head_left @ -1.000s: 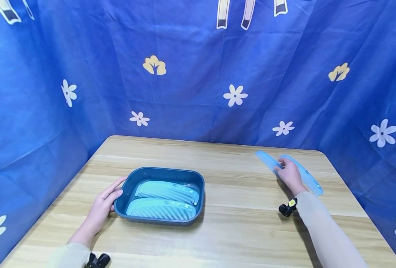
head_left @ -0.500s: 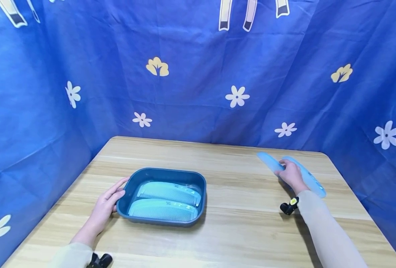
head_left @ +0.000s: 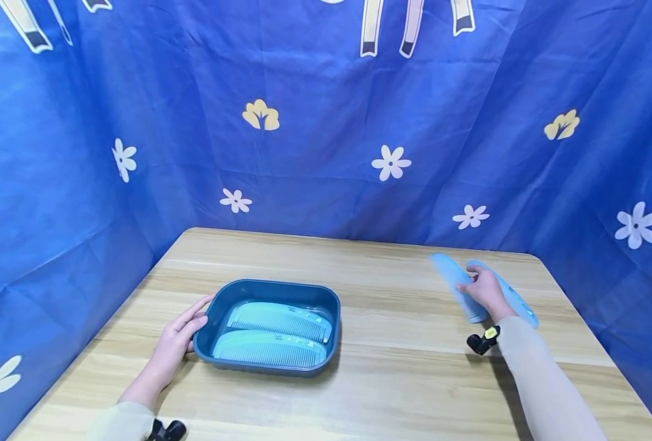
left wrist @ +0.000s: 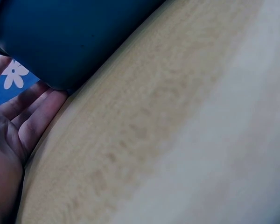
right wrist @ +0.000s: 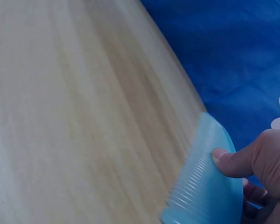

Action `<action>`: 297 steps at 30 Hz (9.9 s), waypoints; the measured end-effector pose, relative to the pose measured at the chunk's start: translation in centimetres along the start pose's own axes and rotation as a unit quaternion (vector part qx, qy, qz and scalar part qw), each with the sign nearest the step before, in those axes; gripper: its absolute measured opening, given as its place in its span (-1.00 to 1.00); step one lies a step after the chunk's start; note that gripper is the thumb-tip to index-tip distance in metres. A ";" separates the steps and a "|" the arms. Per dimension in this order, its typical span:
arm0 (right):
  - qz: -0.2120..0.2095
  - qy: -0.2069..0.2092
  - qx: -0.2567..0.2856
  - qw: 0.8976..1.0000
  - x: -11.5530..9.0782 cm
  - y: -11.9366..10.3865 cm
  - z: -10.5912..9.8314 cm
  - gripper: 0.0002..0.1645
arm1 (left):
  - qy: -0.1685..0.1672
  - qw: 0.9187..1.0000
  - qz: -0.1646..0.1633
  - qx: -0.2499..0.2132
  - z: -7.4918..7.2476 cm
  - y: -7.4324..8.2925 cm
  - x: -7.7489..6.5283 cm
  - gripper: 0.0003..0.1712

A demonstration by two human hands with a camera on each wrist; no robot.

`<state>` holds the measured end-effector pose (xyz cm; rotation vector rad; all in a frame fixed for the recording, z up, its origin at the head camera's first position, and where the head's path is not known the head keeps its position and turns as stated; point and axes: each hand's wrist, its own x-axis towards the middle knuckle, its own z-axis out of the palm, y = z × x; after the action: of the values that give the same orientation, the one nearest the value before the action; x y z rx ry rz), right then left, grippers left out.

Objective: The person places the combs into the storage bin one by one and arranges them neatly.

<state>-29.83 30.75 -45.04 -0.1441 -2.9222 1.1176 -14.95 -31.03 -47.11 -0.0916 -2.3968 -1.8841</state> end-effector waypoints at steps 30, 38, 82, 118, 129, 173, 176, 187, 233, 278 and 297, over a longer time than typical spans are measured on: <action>-0.003 0.034 0.107 0.994 -1.3 -1.9 0.2 -0.41 | -0.005 1.000 0.003 -0.015 0.0 0.0 -0.1 -0.45; -0.015 0.041 0.121 0.992 -1.7 -2.8 0.3 -0.42 | -0.006 1.000 0.000 -0.018 0.1 0.1 -0.1 -0.44; -0.178 0.010 0.168 0.969 -6.3 -11.7 1.6 -0.46 | 0.002 1.000 -0.007 0.005 0.1 0.1 0.0 -0.45; -0.251 -0.063 0.225 0.939 -9.8 -17.7 4.8 -0.49 | 0.003 1.000 0.005 -0.005 0.1 0.0 -0.1 -0.47; -0.261 -0.080 0.238 0.932 -10.1 -20.1 6.7 -0.51 | 0.006 1.000 0.004 -0.004 0.1 -0.2 -0.1 -0.47; -0.291 -0.131 0.274 0.907 -10.5 -26.9 12.8 -0.62 | 0.017 1.000 0.009 0.005 0.4 0.7 -0.3 -0.47; -0.297 -0.135 0.267 0.907 -11.0 -27.3 12.8 -0.63 | 0.020 1.000 0.009 0.012 0.4 0.7 -0.4 -0.47; -0.302 -0.168 0.261 0.901 -9.5 -25.1 16.2 -0.61 | 0.022 1.000 0.005 0.015 0.4 0.6 -0.3 -0.47; -0.297 -0.108 0.289 0.904 -10.7 -24.9 13.8 -0.65 | 0.007 1.000 0.010 -0.008 0.2 0.5 -0.1 -0.48; -0.222 -0.073 0.313 0.921 -9.2 -19.0 10.4 -0.62 | 0.000 0.999 0.003 -0.038 0.3 0.1 -0.1 -0.46; -0.210 -0.037 0.292 0.932 -8.7 -14.8 9.3 -0.65 | -0.006 0.999 0.019 -0.036 0.3 0.2 0.1 -0.47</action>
<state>-22.81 12.76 -41.91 0.5077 -2.3508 1.8348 -15.01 -30.66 -47.04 -0.1521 -2.3171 -1.9581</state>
